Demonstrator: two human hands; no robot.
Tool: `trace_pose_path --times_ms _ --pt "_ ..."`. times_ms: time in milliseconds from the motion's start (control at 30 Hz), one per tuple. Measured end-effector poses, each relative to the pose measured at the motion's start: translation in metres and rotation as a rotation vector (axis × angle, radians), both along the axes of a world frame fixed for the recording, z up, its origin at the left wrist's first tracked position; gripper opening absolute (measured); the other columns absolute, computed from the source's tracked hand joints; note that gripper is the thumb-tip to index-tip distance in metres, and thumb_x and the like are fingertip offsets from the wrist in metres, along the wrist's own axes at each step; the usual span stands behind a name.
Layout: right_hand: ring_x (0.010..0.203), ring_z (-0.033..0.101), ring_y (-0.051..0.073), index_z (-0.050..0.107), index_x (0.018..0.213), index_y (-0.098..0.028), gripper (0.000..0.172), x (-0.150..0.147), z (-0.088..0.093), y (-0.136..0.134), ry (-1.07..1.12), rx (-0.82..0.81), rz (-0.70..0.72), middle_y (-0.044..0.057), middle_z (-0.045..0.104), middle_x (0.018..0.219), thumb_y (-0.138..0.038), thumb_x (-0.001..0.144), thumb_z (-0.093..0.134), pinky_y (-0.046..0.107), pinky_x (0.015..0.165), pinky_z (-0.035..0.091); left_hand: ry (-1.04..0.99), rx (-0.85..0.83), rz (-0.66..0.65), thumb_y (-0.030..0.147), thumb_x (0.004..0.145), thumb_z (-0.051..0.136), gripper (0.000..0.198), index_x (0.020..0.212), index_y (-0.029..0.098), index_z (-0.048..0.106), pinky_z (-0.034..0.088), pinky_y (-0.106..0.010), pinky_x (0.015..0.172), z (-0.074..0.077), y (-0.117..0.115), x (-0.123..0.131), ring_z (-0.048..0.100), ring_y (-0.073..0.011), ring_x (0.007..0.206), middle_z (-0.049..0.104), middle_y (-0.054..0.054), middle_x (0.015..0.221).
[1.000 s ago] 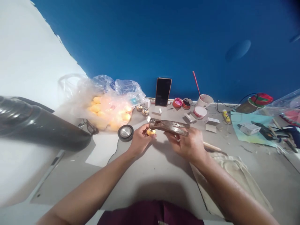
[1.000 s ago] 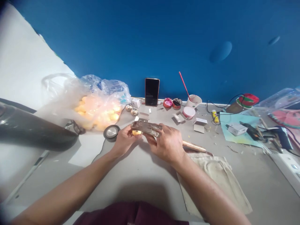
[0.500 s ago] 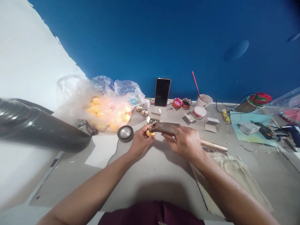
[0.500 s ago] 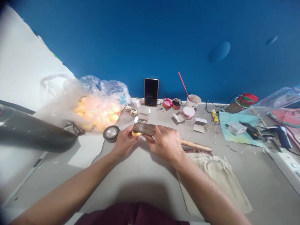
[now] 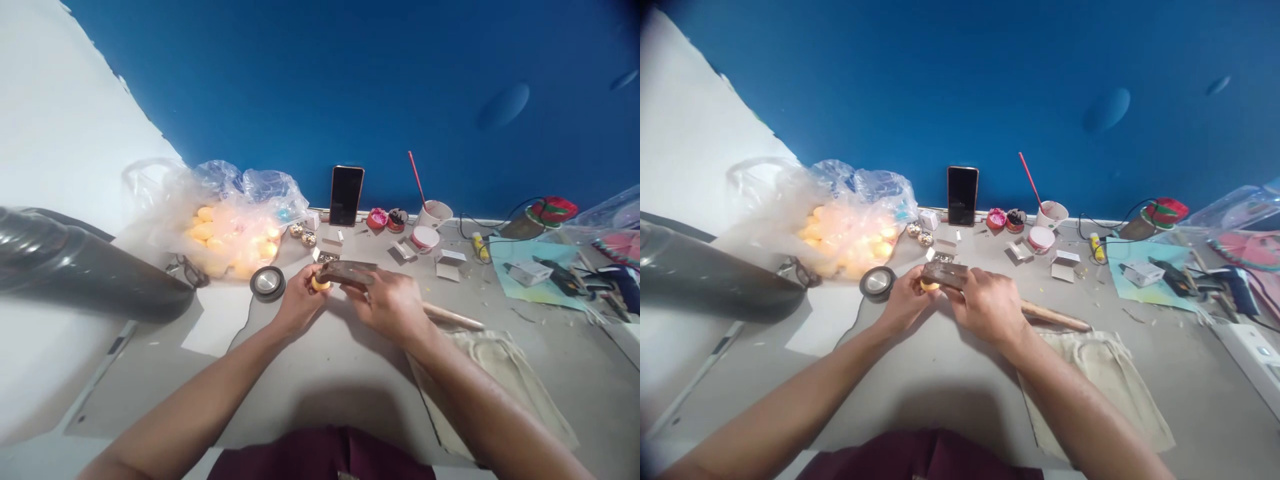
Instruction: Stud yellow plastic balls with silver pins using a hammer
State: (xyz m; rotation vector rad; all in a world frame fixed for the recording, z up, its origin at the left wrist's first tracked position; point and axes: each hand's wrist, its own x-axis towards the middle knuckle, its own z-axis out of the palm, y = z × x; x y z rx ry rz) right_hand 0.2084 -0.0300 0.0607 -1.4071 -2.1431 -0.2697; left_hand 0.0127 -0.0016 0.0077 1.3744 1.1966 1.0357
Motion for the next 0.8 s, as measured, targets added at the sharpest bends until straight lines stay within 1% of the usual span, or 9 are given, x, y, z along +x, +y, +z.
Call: trace_pose_path --times_ms 67,200,333,433,500,600,700,767,800 --pt "0.052 0.057 0.016 0.075 0.091 -0.016 0.031 -0.0006 0.0004 -0.0005 -0.006 -0.021 -0.006 0.004 0.069 0.065 -0.04 0.096 0.056 0.03 0.054 0.027 -0.007 0.011 -0.008 0.024 0.073 0.071 0.029 0.101 0.016 0.067 0.049 -0.026 0.071 -0.0003 0.0002 0.0001 0.063 -0.0162 0.079 0.071 -0.003 0.09" --pt "0.059 0.062 0.018 0.077 0.096 -0.018 0.032 -0.0006 0.0007 -0.0011 0.048 0.006 -0.031 0.005 0.073 0.071 -0.04 0.096 0.055 0.03 0.057 0.031 0.036 0.011 0.0 0.024 0.073 0.072 0.029 0.101 0.017 0.067 0.049 -0.026 0.071 -0.001 0.0005 -0.0007 0.064 -0.0163 0.078 0.072 -0.002 0.089" --pt "0.054 0.058 0.017 0.077 0.097 -0.016 0.032 0.0001 -0.0008 -0.0004 -0.003 -0.053 -0.01 0.005 0.072 0.069 -0.04 0.096 0.055 0.031 0.054 0.028 -0.024 0.008 -0.037 0.027 0.075 0.072 0.03 0.103 0.016 0.067 0.049 -0.026 0.072 -0.0016 0.0015 -0.0021 0.064 -0.0168 0.08 0.071 -0.003 0.091" --pt "0.058 0.061 0.018 0.077 0.094 -0.017 0.034 0.0013 -0.001 -0.0001 0.035 0.018 -0.011 0.005 0.071 0.069 -0.042 0.097 0.054 0.03 0.057 0.031 -0.027 -0.029 -0.044 0.027 0.074 0.075 0.033 0.104 0.017 0.066 0.049 -0.025 0.071 -0.0014 0.0015 -0.002 0.064 -0.0165 0.079 0.072 -0.002 0.091" --pt "0.058 0.061 0.018 0.077 0.092 -0.017 0.034 0.0015 -0.0009 0.0 0.04 0.031 -0.014 0.006 0.071 0.069 -0.042 0.097 0.054 0.03 0.057 0.032 -0.035 -0.032 -0.035 0.026 0.073 0.076 0.032 0.102 0.017 0.066 0.048 -0.025 0.071 -0.0008 0.0011 -0.0017 0.064 -0.0164 0.08 0.072 -0.002 0.091" --pt "0.054 0.059 0.017 0.076 0.093 -0.016 0.032 0.0007 -0.0012 0.0003 -0.006 -0.049 -0.006 0.005 0.071 0.068 -0.041 0.096 0.055 0.03 0.054 0.029 -0.107 -0.024 -0.051 0.027 0.074 0.078 0.029 0.099 0.016 0.066 0.047 -0.025 0.068 -0.0005 0.0009 -0.0022 0.061 -0.0141 0.074 0.069 -0.001 0.085" --pt "0.059 0.063 0.018 0.077 0.097 -0.017 0.033 0.0003 -0.0011 0.0001 0.025 -0.024 -0.009 0.006 0.073 0.071 -0.043 0.096 0.055 0.029 0.056 0.032 -0.146 -0.064 -0.077 0.029 0.077 0.078 0.035 0.107 0.017 0.065 0.046 -0.024 0.064 -0.0021 0.0013 -0.0036 0.057 -0.0123 0.066 0.065 0.001 0.077" --pt "0.065 0.066 0.019 0.077 0.099 -0.018 0.034 -0.0003 -0.0007 -0.0003 0.055 0.004 -0.013 0.007 0.076 0.075 -0.043 0.096 0.055 0.029 0.059 0.036 -0.144 -0.082 -0.075 0.028 0.077 0.078 0.039 0.111 0.017 0.063 0.047 -0.025 0.066 -0.0037 0.0014 -0.0039 0.059 -0.0129 0.07 0.067 0.0 0.083" --pt "0.065 0.066 0.019 0.077 0.1 -0.018 0.033 -0.0007 -0.0006 -0.0005 0.05 -0.009 -0.012 0.007 0.076 0.077 -0.042 0.096 0.056 0.029 0.059 0.036 -0.142 -0.081 -0.069 0.026 0.077 0.079 0.039 0.111 0.017 0.063 0.048 -0.025 0.068 -0.0045 0.0015 -0.0038 0.06 -0.0134 0.074 0.069 -0.001 0.088"
